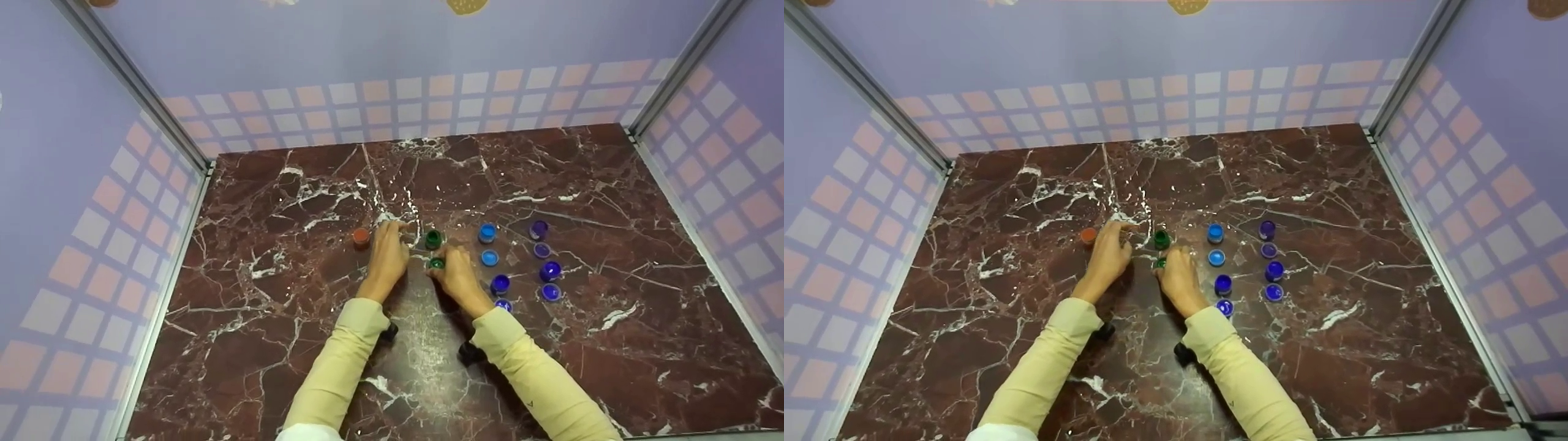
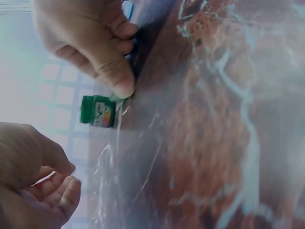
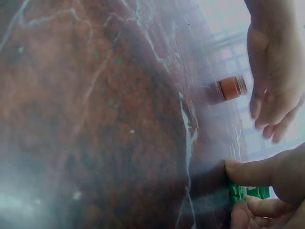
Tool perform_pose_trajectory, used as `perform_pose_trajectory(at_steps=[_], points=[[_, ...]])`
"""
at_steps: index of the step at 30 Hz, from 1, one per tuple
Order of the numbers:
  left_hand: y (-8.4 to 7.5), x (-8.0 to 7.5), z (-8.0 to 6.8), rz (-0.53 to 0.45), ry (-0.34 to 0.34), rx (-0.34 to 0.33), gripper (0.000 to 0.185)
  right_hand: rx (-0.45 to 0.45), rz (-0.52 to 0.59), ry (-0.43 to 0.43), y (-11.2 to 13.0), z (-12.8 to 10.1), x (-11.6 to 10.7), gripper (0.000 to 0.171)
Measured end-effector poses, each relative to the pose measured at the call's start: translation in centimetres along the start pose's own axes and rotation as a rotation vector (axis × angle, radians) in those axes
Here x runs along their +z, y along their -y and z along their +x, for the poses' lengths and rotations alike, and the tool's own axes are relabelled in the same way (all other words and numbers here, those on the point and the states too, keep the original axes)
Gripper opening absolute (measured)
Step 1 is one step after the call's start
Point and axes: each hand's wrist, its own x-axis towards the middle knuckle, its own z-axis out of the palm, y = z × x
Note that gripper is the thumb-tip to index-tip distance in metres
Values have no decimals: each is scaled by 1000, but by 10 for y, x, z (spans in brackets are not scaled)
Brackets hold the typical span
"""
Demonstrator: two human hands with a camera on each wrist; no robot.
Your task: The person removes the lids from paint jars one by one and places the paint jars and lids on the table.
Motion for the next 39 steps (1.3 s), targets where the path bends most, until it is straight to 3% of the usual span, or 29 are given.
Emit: perform_pose_trajectory(at_steps=[3, 9, 17, 22, 29, 33, 39], points=[[2, -10, 2, -1, -39, -21, 36, -7, -4, -13, -1, -1, 1, 28], [15, -33, 6, 36, -71, -123, 36, -5, -19, -26, -2, -3, 2, 30], [40, -52, 7, 90, 1, -258, 54, -35, 1, -35, -3, -3, 2, 30], [54, -54, 8, 75, 88, -353, 67, -30, 25, -27, -3, -4, 2, 30], [62, -48, 10, 69, 138, -397, 78, -32, 15, -42, -1, -6, 2, 32], [64, -44, 12, 80, 139, -405, 69, -55, 0, -50, -1, -6, 3, 33], [67, -40, 13, 50, 59, -362, 42, -31, 3, -57, -2, -4, 4, 31]])
